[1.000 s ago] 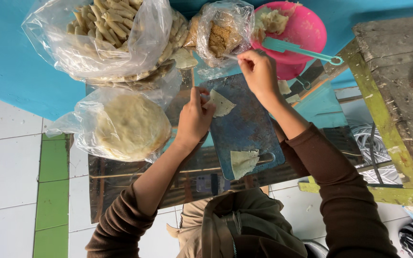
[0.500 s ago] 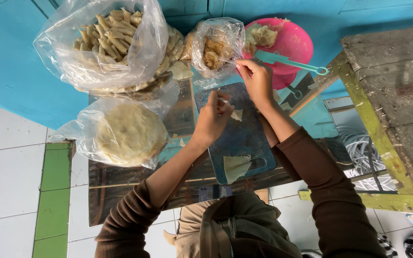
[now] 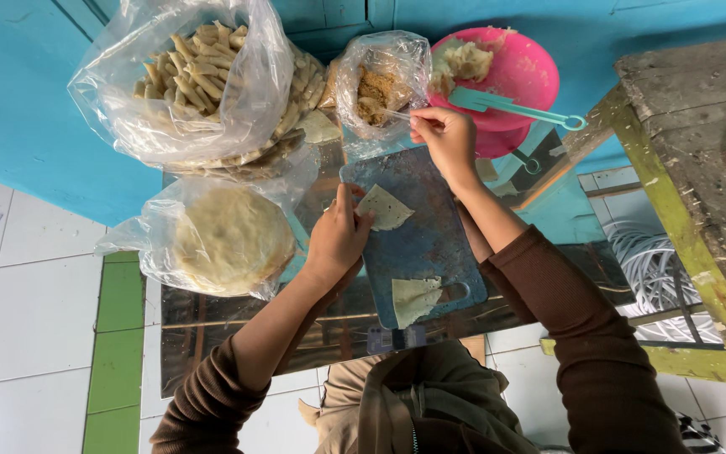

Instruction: The person takes thin triangular dough wrapper pieces from a cutting board, dips them into a bag of brown powdery filling, and rolls them into cylinders by hand, placing the finished rolls into a plastic bag. They then peel apart a stack of round wrappers and wrap a ball of dough inside a wrapper sheet.

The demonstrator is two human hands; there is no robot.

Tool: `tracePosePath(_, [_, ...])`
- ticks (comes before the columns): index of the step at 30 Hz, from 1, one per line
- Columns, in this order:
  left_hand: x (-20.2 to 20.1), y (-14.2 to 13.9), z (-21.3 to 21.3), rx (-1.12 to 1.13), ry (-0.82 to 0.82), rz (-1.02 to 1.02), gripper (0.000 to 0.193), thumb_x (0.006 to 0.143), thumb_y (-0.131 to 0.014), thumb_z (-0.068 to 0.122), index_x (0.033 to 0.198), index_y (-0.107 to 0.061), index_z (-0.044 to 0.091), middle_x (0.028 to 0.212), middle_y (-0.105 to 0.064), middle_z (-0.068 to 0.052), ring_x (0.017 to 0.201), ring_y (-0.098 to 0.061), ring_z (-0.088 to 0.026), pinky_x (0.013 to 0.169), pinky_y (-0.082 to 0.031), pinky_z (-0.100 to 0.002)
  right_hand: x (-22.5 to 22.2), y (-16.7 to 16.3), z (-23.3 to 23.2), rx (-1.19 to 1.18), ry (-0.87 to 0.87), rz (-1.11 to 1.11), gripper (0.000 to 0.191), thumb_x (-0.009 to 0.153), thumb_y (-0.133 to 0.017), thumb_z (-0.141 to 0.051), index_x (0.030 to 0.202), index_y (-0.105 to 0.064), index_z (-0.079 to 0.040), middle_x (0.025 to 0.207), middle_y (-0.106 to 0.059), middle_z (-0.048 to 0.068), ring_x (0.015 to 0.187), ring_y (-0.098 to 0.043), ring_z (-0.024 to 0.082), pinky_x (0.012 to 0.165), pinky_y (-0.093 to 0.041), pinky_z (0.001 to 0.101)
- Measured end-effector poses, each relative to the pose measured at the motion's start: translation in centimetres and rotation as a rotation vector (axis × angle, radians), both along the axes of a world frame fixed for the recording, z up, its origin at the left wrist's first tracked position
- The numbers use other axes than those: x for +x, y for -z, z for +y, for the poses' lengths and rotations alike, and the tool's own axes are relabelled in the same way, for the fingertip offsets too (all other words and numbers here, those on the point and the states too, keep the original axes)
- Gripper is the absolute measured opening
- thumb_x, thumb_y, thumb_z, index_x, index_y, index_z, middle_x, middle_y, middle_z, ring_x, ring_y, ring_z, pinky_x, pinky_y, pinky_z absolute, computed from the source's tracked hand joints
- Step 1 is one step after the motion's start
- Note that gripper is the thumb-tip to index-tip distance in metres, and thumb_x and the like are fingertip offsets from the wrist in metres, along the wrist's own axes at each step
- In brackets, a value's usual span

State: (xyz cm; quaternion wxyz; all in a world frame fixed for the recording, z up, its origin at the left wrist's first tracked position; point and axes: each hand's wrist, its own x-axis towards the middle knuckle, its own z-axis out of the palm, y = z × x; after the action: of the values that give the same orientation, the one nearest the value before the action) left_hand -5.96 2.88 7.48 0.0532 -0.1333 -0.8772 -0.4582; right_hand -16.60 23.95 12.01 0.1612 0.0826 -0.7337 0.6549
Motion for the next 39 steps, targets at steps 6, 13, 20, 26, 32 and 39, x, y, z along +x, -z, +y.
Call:
tracePosePath(6, [0.5,0.5,0.0,0.035,0.022,0.050,0.041,0.093,-0.070,0.020,0.123,-0.045,0.007,0.101,-0.071,-0.023,0.091,-0.069,-0.044,0.071,-0.053,-0.048,0.3,-0.1,1.0,-0.180,-0.045,-0.095,0.020,0.096,-0.073,-0.004,0.113,-0.074,0.006,0.094,-0.075,0.010,0.077,-0.073,0.014,0.073,-0.063,0.0274])
tracePosePath(13, [0.4,0.0,-0.8,0.043,0.050,0.027,0.059,0.086,-0.076,0.021,0.130,-0.040,0.006,0.106,-0.067,-0.024,0.092,-0.070,-0.042,0.074,-0.055,-0.047,4.7,-0.6,4.0,-0.162,-0.028,-0.139,0.022,0.096,-0.073,-0.004,0.115,-0.073,0.005,0.098,-0.076,0.010,0.082,-0.074,0.015,0.078,-0.062,0.0275])
tracePosePath(20, [0.3,1.3,-1.0,0.045,0.065,0.074,0.063,0.085,-0.080,0.017,0.129,-0.039,0.004,0.105,-0.068,-0.022,0.095,-0.068,-0.043,0.076,-0.054,-0.048,12.4,0.8,6.6,-0.031,-0.121,-0.286,0.021,0.098,-0.071,-0.005,0.117,-0.072,0.004,0.099,-0.075,0.010,0.087,-0.073,0.014,0.083,-0.061,0.0281])
tracePosePath(26, [-1.4,1.3,-1.6,0.191,0.149,-0.128,0.077,0.072,-0.091,0.011,0.126,-0.037,0.003,0.085,-0.067,-0.016,0.079,-0.071,-0.032,0.071,-0.056,-0.041,14.8,0.2,5.2,0.230,-0.108,-0.215,0.019,0.099,-0.072,-0.004,0.117,-0.074,0.001,0.099,-0.076,0.008,0.089,-0.073,0.011,0.085,-0.059,0.0250])
tracePosePath(32, [-1.9,1.7,-2.6,0.221,0.226,-0.157,0.077,0.074,-0.091,0.012,0.128,-0.037,0.005,0.081,-0.061,-0.012,0.073,-0.065,-0.027,0.065,-0.054,-0.039,16.7,-1.1,3.5,0.714,-0.002,0.296,0.018,0.095,-0.077,0.005,0.112,-0.077,0.000,0.104,-0.076,0.012,0.093,-0.073,0.019,0.082,-0.057,0.0275])
tracePosePath(39, [-2.3,3.0,-1.9,0.194,0.167,-0.109,0.078,0.070,-0.093,0.011,0.126,-0.039,0.005,0.082,-0.063,-0.012,0.075,-0.066,-0.030,0.067,-0.053,-0.041,17.5,-1.8,3.6,0.917,-0.089,0.702,0.023,0.089,-0.076,0.012,0.110,-0.076,0.002,0.110,-0.075,0.015,0.098,-0.075,0.029,0.087,-0.062,0.0364])
